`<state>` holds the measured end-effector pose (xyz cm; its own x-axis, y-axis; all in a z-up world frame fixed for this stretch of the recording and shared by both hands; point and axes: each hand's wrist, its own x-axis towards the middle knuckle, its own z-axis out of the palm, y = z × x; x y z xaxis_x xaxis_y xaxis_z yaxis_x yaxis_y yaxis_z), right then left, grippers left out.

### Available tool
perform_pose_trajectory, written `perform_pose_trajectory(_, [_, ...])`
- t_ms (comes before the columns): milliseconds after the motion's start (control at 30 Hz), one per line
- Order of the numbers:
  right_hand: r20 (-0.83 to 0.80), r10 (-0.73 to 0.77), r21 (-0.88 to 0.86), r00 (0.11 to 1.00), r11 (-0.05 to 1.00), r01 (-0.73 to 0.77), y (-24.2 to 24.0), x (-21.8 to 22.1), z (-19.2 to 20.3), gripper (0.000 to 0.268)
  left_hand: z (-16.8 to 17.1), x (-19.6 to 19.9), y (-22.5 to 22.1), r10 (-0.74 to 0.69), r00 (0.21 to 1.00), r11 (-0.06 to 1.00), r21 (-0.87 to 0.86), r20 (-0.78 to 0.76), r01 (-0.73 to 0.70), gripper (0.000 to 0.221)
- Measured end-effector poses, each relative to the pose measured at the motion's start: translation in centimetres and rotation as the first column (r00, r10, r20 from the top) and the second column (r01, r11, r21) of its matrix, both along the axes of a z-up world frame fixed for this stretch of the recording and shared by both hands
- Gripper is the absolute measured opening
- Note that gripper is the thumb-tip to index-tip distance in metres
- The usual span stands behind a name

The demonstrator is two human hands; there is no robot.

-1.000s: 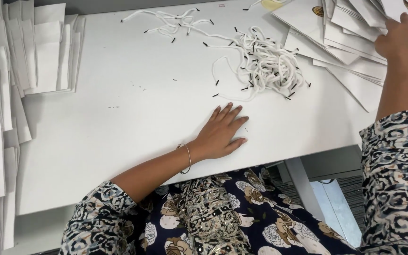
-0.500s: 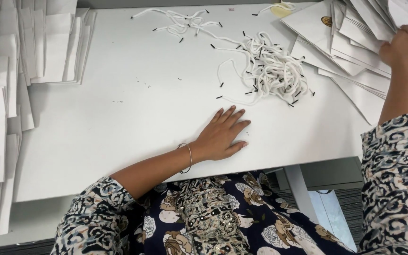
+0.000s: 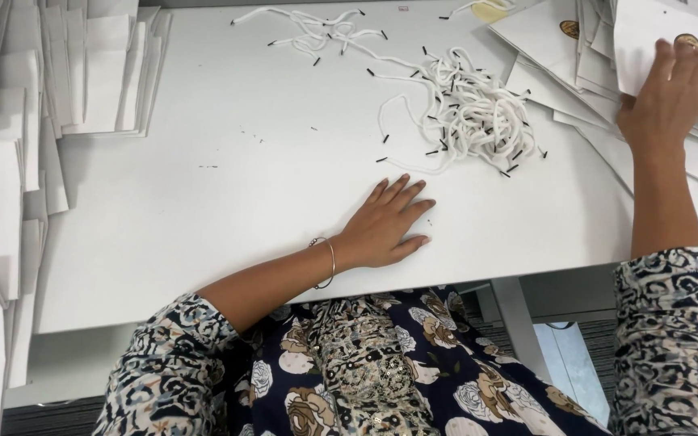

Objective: Assembling white paper bags by threading and securing white string handles through pre-punched holes.

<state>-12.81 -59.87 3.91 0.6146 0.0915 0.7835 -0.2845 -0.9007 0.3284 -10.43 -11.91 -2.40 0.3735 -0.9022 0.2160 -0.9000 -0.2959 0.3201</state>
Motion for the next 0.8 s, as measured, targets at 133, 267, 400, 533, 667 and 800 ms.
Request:
perform_pose_trajectory(133, [-0.063, 0.018, -0.009, 0.998, 1.0, -0.019, -6.4, 3.4, -3.5, 0.044, 0.2, 0.2, 0.0, 0.008, 1.0, 1.0, -0.016, -0.01, -0.009, 0.065])
perform_pose_trajectory(267, [0.074, 0.096, -0.159, 0.993, 0.984, -0.083, 2.3, 3.6, -0.2, 0.033, -0.4, 0.6, 0.0, 0.006, 1.0, 1.0, -0.025, -0.022, -0.006, 0.065])
perform_pose_trajectory(400, [0.18, 0.281, -0.32, 0.943, 0.923, -0.214, 12.0, 3.5, 1.2, 0.016, 0.2, 2.4, 0.1, -0.037, 0.901, 0.964, -0.252, -0.432, -0.081, 0.076])
perform_pose_trajectory(533, [0.077, 0.563, -0.367, 0.823, 0.783, -0.502, 24.5, 0.3, 1.9, 0.014, 3.2, 6.8, 2.7, -0.48, 0.222, 0.683, -0.52, -0.849, -0.513, 0.092])
perform_pose_trajectory(667, [-0.064, 0.687, -0.401, 0.724, 0.646, -0.649, 31.6, -1.0, -0.7, 0.017, 6.0, 8.2, 4.9, -0.414, 0.156, 0.535, -0.378, -0.897, -0.756, 0.08])
perform_pose_trajectory(800, [-0.163, 0.815, -0.253, 0.556, 0.51, -0.822, 33.8, -1.2, -0.4, 0.017, 7.0, 9.7, 7.0, -0.281, 0.315, 0.31, -0.396, -0.907, -0.864, 0.077])
